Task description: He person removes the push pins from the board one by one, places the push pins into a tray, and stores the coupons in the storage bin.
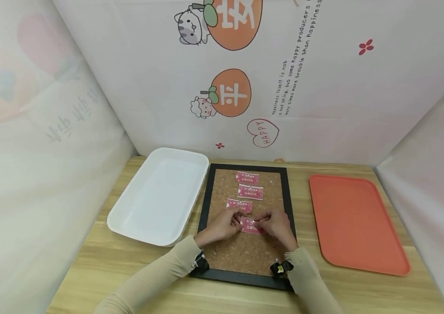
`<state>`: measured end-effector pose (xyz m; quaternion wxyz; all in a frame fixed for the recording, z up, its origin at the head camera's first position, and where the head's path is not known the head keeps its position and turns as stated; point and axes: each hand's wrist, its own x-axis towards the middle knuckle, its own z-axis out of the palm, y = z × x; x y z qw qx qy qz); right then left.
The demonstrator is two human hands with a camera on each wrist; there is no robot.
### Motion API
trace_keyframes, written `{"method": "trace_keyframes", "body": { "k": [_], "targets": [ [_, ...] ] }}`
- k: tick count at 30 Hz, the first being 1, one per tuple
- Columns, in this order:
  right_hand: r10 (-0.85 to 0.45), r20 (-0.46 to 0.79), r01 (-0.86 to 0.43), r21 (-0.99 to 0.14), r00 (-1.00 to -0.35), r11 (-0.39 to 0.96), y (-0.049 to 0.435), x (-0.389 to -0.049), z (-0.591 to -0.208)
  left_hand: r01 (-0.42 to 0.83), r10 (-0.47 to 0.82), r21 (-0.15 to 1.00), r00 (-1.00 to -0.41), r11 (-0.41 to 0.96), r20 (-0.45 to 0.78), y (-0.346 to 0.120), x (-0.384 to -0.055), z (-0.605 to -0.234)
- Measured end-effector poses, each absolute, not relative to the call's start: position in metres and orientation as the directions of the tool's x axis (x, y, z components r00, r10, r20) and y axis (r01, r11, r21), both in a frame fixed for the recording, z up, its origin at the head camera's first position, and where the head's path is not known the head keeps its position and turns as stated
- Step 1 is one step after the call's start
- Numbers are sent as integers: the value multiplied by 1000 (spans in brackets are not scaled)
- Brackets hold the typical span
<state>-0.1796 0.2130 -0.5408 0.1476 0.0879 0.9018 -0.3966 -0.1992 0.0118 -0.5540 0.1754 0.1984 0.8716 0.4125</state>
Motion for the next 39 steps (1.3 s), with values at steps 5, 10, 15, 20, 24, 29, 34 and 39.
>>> {"method": "trace_keyframes", "body": {
  "k": [5, 10, 15, 20, 24, 29, 34, 39],
  "targets": [
    [61, -349, 298, -682, -935, 668, 212, -177, -536, 191, 492, 807, -860, 559, -138, 12, -199, -553],
    [59, -335, 283, -675, -940, 682, 212, -174, -535, 227, 494, 785, -862, 576, -113, 12, -197, -553],
    [66, -334, 286, -670, -940, 685, 212, -175, -539, 237, 495, 772, -862, 590, -114, 12, -196, -554],
    [72, -342, 295, -664, -937, 687, 211, -177, -541, 237, 503, 785, -858, 573, -108, 12, -196, -555],
    [58, -329, 279, -678, -943, 680, 211, -179, -541, 244, 510, 789, -854, 564, -100, 12, -197, -555],
    [80, -331, 295, -674, -940, 677, 209, -181, -541, 249, 508, 784, -856, 569, -97, 12, -198, -554],
    [93, -323, 295, -662, -942, 689, 207, -182, -539, 253, 514, 787, -853, 563, -93, 12, -198, -553],
    [82, -320, 283, -653, -944, 702, 206, -180, -537, 271, 528, 784, -845, 559, -85, 11, -198, -556]
  ]
}}
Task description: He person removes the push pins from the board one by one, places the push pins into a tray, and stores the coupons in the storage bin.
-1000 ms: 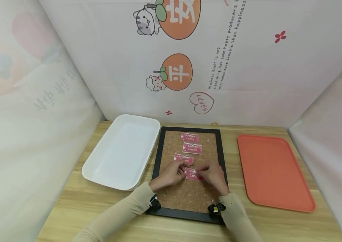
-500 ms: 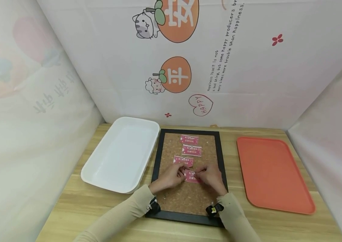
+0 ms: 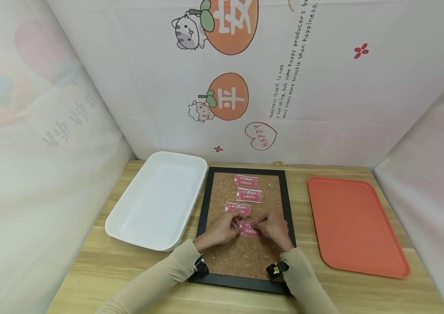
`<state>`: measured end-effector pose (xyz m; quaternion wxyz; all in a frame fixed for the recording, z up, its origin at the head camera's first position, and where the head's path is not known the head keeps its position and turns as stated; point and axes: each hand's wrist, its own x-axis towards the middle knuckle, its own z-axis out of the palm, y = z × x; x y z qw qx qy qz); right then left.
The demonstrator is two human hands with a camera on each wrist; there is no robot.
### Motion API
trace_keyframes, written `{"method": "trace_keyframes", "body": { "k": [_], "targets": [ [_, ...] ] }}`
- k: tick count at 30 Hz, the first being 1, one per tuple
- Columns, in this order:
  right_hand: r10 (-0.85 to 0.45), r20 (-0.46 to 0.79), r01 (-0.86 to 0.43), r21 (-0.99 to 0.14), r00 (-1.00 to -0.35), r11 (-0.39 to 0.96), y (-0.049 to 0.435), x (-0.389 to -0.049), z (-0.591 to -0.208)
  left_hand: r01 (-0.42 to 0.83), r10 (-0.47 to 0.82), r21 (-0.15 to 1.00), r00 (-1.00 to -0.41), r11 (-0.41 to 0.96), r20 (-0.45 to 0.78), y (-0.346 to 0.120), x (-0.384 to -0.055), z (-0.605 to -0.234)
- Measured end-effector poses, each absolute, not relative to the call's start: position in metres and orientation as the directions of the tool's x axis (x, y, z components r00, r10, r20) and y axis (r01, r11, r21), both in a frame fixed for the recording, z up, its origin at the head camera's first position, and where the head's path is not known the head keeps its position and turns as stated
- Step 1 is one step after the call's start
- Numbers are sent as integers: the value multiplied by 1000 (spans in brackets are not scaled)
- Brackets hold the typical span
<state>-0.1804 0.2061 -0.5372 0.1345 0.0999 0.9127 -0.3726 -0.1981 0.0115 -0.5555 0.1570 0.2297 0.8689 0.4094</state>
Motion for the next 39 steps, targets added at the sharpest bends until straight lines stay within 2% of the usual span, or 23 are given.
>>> {"method": "trace_keyframes", "body": {
  "k": [15, 39],
  "targets": [
    [69, -400, 321, -607, -914, 727, 205, -184, -533, 282, 540, 789, -838, 546, -74, 12, -198, -555],
    [54, -363, 286, -626, -930, 726, 206, -180, -536, 273, 527, 798, -847, 537, -66, 11, -196, -555]
  ]
}}
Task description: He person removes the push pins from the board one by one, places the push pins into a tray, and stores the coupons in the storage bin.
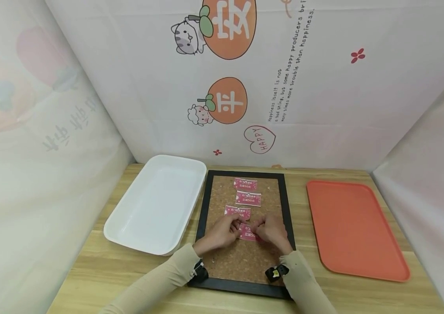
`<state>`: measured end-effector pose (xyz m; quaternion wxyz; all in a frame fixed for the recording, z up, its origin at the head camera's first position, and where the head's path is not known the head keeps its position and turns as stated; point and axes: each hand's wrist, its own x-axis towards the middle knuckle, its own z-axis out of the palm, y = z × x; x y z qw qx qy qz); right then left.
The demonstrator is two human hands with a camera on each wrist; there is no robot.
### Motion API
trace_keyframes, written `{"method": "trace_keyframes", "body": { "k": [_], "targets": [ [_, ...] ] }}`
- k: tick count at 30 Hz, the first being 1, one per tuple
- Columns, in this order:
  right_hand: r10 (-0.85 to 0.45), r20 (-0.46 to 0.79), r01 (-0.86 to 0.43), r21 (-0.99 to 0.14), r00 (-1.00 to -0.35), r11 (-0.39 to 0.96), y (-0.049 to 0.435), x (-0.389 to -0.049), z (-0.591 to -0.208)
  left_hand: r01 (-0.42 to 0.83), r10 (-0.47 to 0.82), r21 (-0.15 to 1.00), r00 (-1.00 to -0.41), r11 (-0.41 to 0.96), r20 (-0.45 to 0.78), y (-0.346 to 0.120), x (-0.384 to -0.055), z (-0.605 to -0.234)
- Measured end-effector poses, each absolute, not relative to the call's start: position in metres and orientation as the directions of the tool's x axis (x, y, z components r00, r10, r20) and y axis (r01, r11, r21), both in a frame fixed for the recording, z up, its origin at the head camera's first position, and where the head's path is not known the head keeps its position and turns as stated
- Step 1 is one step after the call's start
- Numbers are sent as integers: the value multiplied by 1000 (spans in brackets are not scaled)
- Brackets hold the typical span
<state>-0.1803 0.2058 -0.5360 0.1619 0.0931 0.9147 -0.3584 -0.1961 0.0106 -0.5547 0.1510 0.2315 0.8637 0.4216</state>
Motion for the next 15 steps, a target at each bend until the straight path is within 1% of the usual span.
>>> {"method": "trace_keyframes", "body": {
  "k": [9, 15],
  "targets": [
    [-56, -363, 236, -709, -930, 665, 211, -182, -533, 253, 512, 802, -856, 541, -75, 10, -198, -554],
    [-65, -367, 252, -745, -928, 617, 217, -177, -532, 249, 506, 803, -859, 542, -75, 10, -195, -553]
  ]
}}
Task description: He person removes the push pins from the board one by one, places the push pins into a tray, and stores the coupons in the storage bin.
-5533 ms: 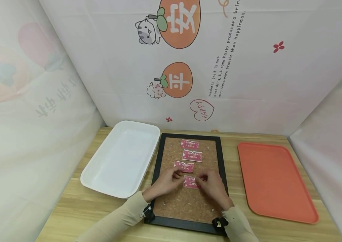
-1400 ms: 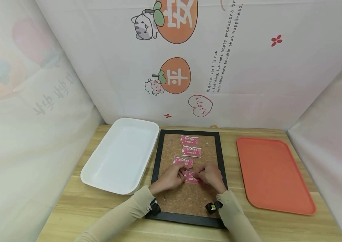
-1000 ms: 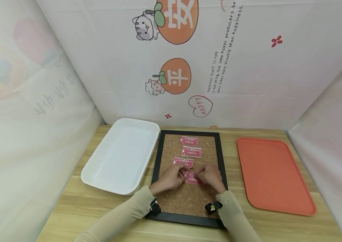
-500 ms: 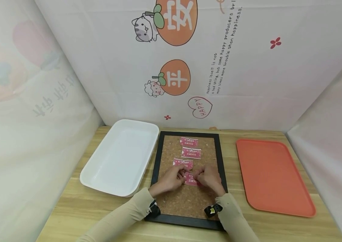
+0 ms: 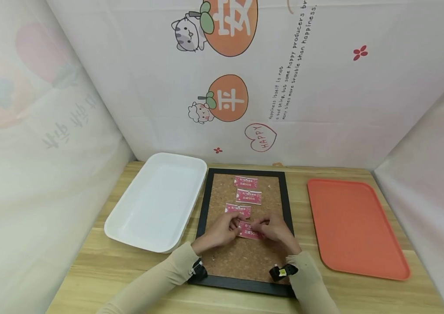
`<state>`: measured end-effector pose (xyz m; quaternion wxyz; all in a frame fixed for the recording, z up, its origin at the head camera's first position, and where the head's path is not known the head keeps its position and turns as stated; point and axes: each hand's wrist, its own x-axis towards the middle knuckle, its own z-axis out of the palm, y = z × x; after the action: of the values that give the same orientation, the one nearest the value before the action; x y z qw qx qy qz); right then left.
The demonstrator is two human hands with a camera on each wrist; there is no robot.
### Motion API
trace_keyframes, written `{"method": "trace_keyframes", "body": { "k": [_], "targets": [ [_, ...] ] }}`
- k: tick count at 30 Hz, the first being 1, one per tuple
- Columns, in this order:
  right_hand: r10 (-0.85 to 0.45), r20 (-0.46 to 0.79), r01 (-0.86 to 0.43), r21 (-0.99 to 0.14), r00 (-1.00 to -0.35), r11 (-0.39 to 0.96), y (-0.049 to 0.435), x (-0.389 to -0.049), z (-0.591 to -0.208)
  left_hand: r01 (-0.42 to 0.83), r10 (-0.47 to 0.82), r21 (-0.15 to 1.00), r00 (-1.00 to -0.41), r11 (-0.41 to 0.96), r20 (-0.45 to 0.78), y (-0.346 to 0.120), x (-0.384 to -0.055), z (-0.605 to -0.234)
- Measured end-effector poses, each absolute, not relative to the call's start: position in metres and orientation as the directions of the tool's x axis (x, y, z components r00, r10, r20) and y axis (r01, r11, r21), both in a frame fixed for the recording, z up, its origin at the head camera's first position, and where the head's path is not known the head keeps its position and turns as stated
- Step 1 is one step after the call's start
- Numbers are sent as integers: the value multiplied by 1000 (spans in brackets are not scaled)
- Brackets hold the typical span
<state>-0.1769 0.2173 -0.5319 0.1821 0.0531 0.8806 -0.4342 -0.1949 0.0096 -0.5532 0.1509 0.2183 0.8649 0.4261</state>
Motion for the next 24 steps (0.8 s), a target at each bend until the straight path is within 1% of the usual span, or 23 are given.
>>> {"method": "trace_keyframes", "body": {
  "k": [4, 10, 12, 15, 20, 24],
  "targets": [
    [-70, -352, 242, -762, -933, 601, 219, -174, -527, 235, 511, 817, -856, 526, -82, 6, -192, -546],
    [-90, -352, 266, -831, -932, 489, 223, -173, -514, 263, 529, 838, -848, 477, -35, -4, -196, -529],
    [-108, -333, 246, -845, -937, 474, 224, -174, -509, 259, 524, 843, -851, 472, -32, -10, -198, -523],
    [-145, -278, 172, -849, -950, 499, 228, -174, -502, 279, 518, 833, -856, 478, -10, -21, -199, -513],
    [-207, -186, 37, -824, -961, 565, 240, -172, -492, 349, 492, 787, -868, 508, 67, -34, -199, -495],
    [-209, -158, 4, -805, -965, 594, 249, -171, -488, 356, 467, 788, -879, 502, 99, -49, -202, -486]
  ]
}}
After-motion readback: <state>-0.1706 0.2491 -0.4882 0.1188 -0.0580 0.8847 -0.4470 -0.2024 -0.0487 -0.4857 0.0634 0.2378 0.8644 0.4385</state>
